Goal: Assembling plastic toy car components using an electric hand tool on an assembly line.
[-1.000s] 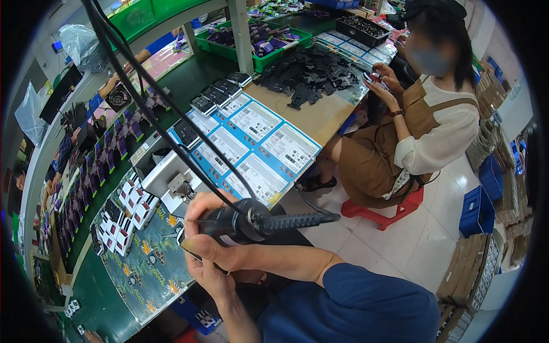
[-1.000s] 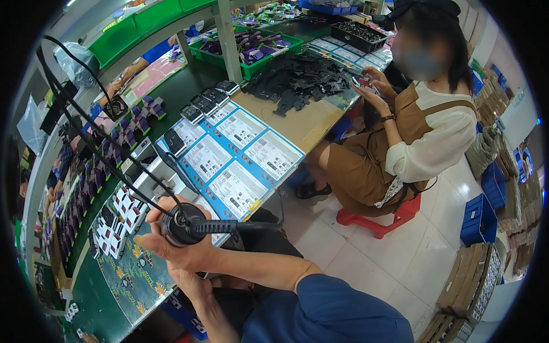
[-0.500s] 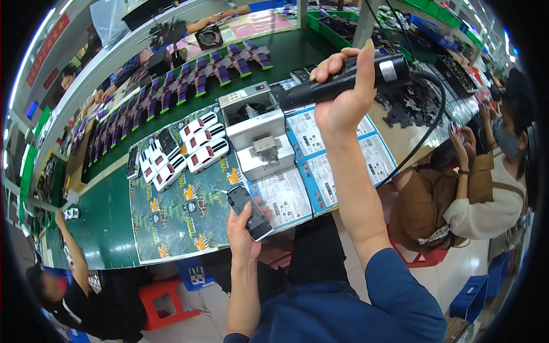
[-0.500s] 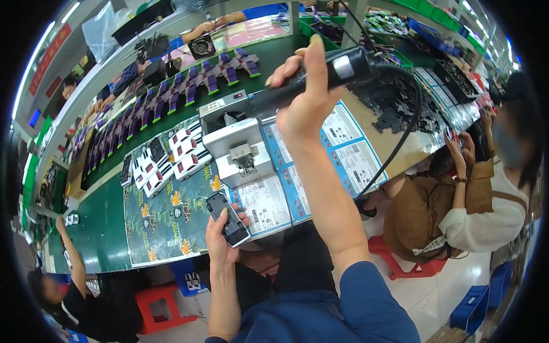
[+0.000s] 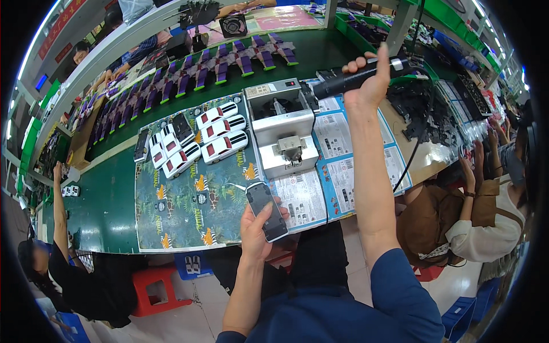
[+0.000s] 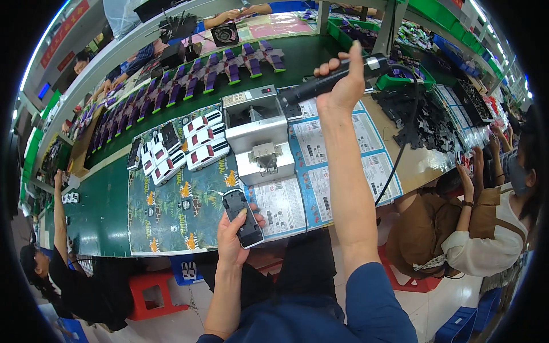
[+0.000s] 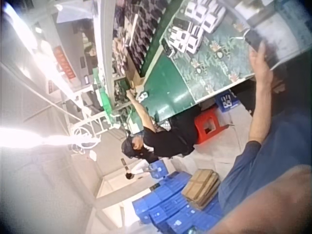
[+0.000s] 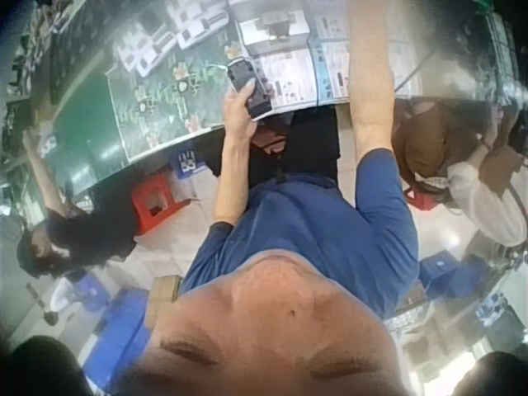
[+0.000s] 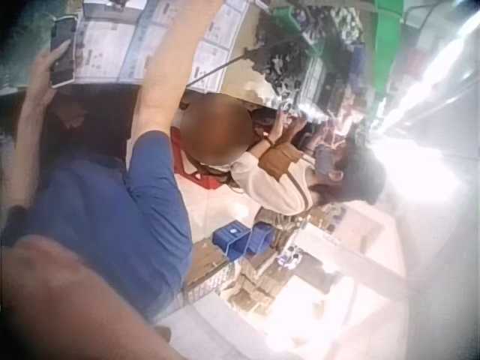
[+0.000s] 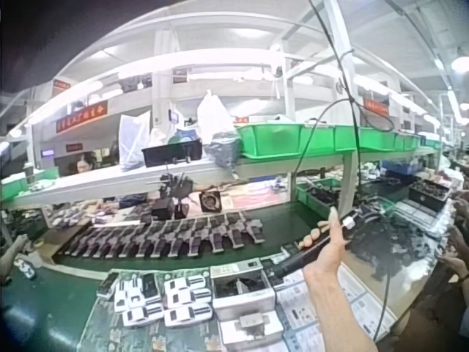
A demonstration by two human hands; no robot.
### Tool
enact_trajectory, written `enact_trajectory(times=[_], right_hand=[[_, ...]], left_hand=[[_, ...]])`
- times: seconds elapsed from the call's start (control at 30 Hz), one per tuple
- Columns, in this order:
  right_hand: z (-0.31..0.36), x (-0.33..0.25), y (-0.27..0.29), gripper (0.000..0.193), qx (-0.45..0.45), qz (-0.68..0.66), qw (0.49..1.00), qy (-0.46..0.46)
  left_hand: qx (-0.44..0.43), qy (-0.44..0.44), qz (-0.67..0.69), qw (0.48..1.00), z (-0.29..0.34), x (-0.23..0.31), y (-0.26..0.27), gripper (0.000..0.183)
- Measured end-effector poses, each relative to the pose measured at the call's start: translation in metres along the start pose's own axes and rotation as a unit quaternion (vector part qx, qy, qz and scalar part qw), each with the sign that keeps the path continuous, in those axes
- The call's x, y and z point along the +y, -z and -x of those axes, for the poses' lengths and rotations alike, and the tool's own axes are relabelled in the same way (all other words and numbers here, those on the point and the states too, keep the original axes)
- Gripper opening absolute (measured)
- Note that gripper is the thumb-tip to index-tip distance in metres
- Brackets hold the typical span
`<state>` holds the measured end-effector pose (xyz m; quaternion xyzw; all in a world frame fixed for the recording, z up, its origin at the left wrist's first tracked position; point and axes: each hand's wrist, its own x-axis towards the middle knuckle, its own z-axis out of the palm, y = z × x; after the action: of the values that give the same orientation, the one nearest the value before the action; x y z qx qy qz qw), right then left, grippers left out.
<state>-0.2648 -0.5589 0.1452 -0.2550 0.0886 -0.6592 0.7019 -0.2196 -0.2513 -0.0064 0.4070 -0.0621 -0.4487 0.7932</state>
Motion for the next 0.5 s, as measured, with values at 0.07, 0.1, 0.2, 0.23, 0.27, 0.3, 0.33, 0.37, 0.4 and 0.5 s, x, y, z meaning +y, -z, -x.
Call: enact_trajectory(times=[0.07, 0.1, 0.2, 0.23, 0.27, 0.3, 0.33, 0.37, 0.4, 0.5], right_hand=[[0.006, 0.007, 0.007, 0.032, 0.024, 0.049, 0.997, 0.051], [0.010, 0.006, 0.004, 0.031, 0.008, 0.040, 0.997, 0.065], [0.021, -0.011, 0.001, 0.035, -0.031, -0.039, 0.998, 0.023], [0.033, -0.023, 0.001, 0.036, -0.053, -0.053, 0.997, 0.001], [0.051, -0.034, 0.001, 0.036, -0.096, -0.044, 0.994, -0.014], [0.074, -0.043, -0.001, 0.035, -0.135, -0.035, 0.990, -0.032], [0.095, -0.048, 0.004, 0.038, -0.189, -0.026, 0.979, -0.066], [0.121, -0.047, 0.003, 0.039, -0.217, -0.011, 0.972, -0.087], [0.140, -0.043, 0.009, 0.037, -0.256, 0.000, 0.963, -0.088], [0.180, -0.026, 0.019, 0.030, -0.344, 0.005, 0.929, -0.139]], left_hand=[[-0.006, -0.002, 0.007, 1.000, 0.001, 0.000, 0.001, 0.023], [0.000, -0.003, 0.009, 1.000, -0.001, 0.000, 0.000, 0.023], [-0.018, 0.013, 0.035, 0.999, -0.001, 0.002, 0.011, 0.034], [-0.012, 0.020, 0.046, 0.999, -0.004, 0.005, 0.009, 0.036], [0.000, 0.029, 0.057, 0.998, -0.004, 0.006, 0.008, 0.039], [-0.021, 0.023, 0.069, 0.997, -0.007, 0.007, 0.006, 0.042], [-0.027, 0.024, 0.075, 0.997, -0.010, 0.007, 0.004, 0.043], [-0.034, 0.025, 0.080, 0.996, -0.011, 0.007, 0.004, 0.043], [-0.028, 0.028, 0.091, 0.995, -0.012, 0.006, 0.003, 0.045], [-0.017, 0.018, 0.105, 0.994, -0.016, 0.006, 0.009, 0.046]])
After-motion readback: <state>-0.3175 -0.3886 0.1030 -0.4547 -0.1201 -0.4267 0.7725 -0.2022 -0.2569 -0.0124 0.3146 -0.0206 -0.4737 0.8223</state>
